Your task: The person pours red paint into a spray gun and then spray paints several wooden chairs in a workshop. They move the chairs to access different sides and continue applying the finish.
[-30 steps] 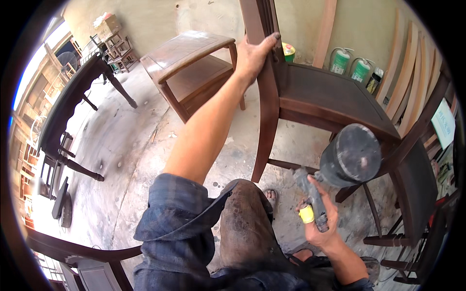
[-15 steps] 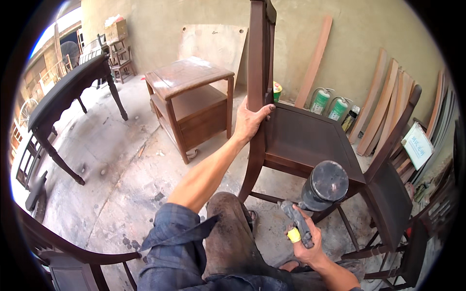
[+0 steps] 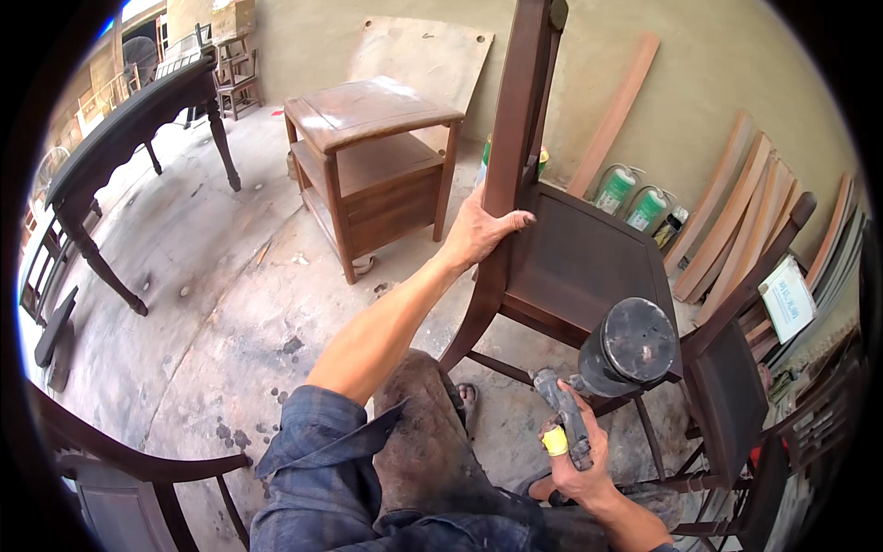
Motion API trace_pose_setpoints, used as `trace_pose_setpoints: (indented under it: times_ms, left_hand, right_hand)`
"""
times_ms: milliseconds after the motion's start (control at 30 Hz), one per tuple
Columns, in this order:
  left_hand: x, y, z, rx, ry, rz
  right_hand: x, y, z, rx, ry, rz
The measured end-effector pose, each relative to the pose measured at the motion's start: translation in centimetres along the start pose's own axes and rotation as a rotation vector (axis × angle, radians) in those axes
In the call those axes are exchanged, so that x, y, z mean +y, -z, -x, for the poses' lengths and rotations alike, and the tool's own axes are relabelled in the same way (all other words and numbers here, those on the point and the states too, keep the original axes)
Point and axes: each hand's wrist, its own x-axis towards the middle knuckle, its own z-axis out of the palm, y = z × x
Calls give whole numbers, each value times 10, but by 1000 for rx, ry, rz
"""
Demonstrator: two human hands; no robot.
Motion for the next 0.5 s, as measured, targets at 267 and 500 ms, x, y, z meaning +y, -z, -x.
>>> trace_pose_setpoints:
  times_ms: [267, 500]
  left_hand:
    - [6, 27, 44, -95, 117, -105]
    - [8, 44, 79, 225, 49, -137]
  right_hand:
    - [13, -26, 20, -170, -63, 59]
    - [25, -41, 14, -234, -141, 30]
